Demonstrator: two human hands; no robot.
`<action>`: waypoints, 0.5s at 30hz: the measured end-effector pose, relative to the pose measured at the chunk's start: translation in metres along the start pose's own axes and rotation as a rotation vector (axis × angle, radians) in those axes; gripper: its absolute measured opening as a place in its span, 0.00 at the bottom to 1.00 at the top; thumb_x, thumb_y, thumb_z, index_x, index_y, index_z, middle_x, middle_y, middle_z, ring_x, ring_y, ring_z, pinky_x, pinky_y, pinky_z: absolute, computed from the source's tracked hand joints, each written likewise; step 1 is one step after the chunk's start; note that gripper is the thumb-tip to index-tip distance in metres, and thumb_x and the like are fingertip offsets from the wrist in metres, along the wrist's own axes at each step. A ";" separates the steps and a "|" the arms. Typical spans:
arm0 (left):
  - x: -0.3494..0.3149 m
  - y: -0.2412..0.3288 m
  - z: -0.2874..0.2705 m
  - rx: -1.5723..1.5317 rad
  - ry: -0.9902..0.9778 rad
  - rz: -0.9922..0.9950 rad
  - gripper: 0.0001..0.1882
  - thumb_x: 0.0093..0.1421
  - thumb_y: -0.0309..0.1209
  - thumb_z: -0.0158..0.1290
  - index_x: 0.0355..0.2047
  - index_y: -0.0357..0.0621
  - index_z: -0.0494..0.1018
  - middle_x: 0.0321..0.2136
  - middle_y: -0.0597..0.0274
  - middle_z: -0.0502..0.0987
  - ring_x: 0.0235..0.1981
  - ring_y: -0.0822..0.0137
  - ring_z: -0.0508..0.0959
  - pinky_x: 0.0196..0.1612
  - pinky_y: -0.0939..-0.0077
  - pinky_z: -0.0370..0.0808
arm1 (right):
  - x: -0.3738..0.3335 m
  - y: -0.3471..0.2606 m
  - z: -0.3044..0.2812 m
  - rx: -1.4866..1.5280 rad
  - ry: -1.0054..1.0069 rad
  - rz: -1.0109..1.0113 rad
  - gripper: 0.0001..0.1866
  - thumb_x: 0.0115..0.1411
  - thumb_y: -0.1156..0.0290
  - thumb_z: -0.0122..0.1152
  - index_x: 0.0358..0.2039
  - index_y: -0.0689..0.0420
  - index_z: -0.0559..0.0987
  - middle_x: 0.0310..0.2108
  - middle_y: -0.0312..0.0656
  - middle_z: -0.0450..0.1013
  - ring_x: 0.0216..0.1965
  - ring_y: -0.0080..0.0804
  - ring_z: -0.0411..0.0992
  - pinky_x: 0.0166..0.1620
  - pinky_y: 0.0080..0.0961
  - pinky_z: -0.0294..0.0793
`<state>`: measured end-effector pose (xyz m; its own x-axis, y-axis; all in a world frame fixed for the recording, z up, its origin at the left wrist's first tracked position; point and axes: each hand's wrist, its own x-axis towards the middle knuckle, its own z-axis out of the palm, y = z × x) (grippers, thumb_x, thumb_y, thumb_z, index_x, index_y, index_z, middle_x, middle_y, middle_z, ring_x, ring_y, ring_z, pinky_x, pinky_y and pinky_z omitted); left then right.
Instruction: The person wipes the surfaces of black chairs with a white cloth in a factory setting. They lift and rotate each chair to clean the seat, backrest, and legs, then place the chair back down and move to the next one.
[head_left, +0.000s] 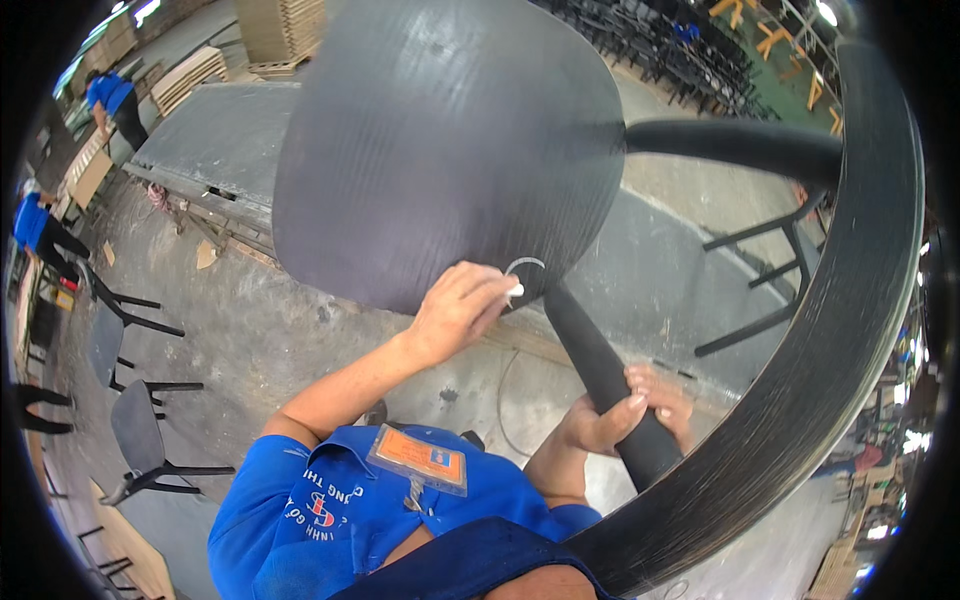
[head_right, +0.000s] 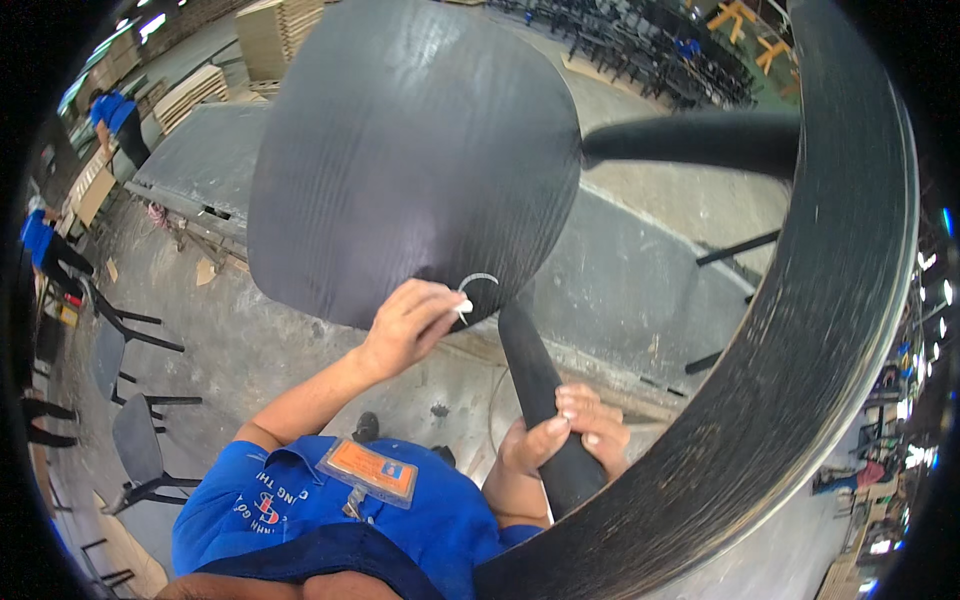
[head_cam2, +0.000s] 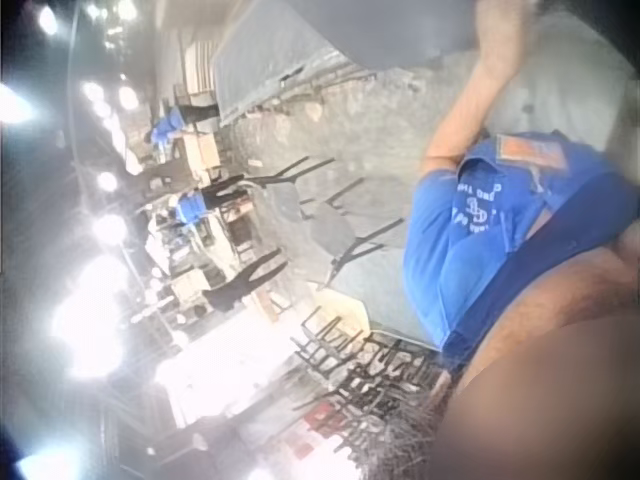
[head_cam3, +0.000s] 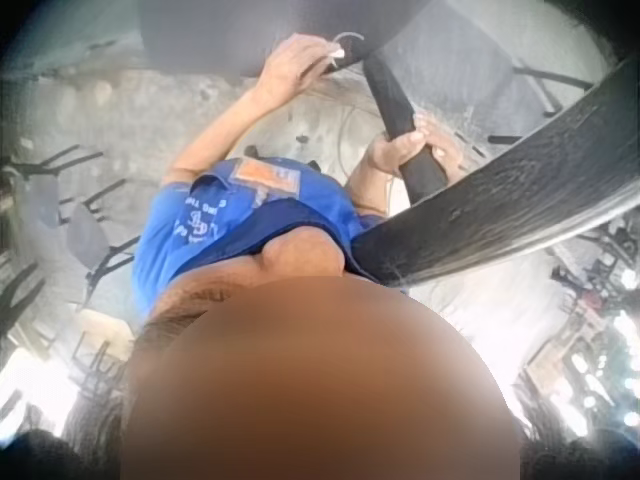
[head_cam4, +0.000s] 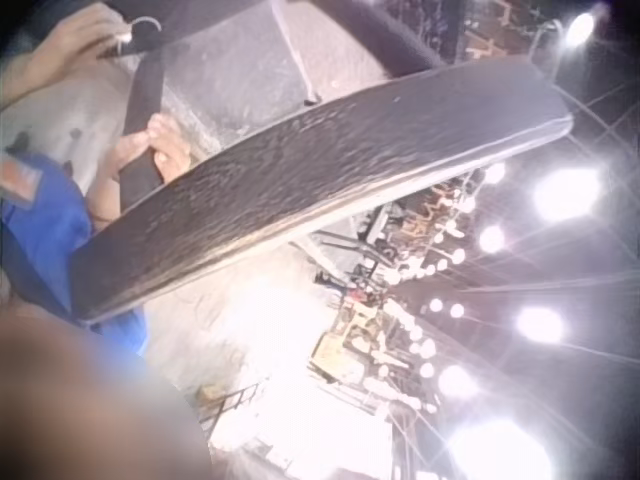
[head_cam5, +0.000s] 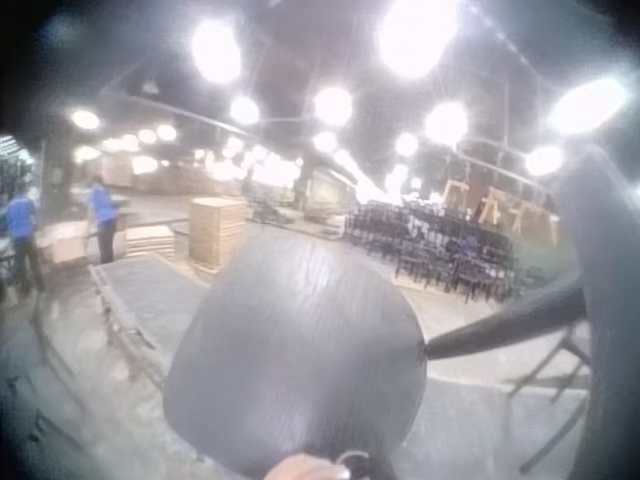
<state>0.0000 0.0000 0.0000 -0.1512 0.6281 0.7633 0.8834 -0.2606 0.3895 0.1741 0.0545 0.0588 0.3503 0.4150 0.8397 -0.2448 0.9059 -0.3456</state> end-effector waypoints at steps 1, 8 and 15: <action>0.008 -0.007 0.003 0.025 0.129 0.003 0.17 0.49 0.21 0.59 0.41 0.42 0.74 0.35 0.55 0.75 0.38 0.54 0.75 0.45 0.64 0.71 | -0.001 0.005 -0.008 0.003 -0.012 -0.016 0.13 0.53 0.78 0.50 0.36 0.59 0.57 0.27 0.44 0.60 0.28 0.33 0.64 0.33 0.30 0.72; 0.088 -0.078 -0.018 0.179 0.057 0.245 0.12 0.55 0.20 0.50 0.41 0.40 0.65 0.56 0.47 0.66 0.62 0.46 0.61 0.63 0.54 0.58 | -0.012 0.010 -0.022 -0.005 0.035 -0.045 0.15 0.50 0.79 0.50 0.38 0.59 0.58 0.25 0.40 0.60 0.25 0.30 0.64 0.30 0.27 0.71; 0.170 -0.089 -0.004 0.225 -0.115 0.463 0.09 0.60 0.26 0.46 0.42 0.41 0.66 0.61 0.49 0.60 0.65 0.54 0.55 0.66 0.55 0.50 | -0.022 -0.004 -0.018 -0.111 0.117 -0.061 0.12 0.53 0.74 0.49 0.32 0.59 0.57 0.24 0.40 0.58 0.25 0.28 0.61 0.28 0.24 0.68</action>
<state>-0.1061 0.1269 0.0974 0.3163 0.5644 0.7625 0.9214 -0.3742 -0.1052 0.1836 0.0435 0.0338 0.4659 0.3601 0.8083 -0.1209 0.9308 -0.3450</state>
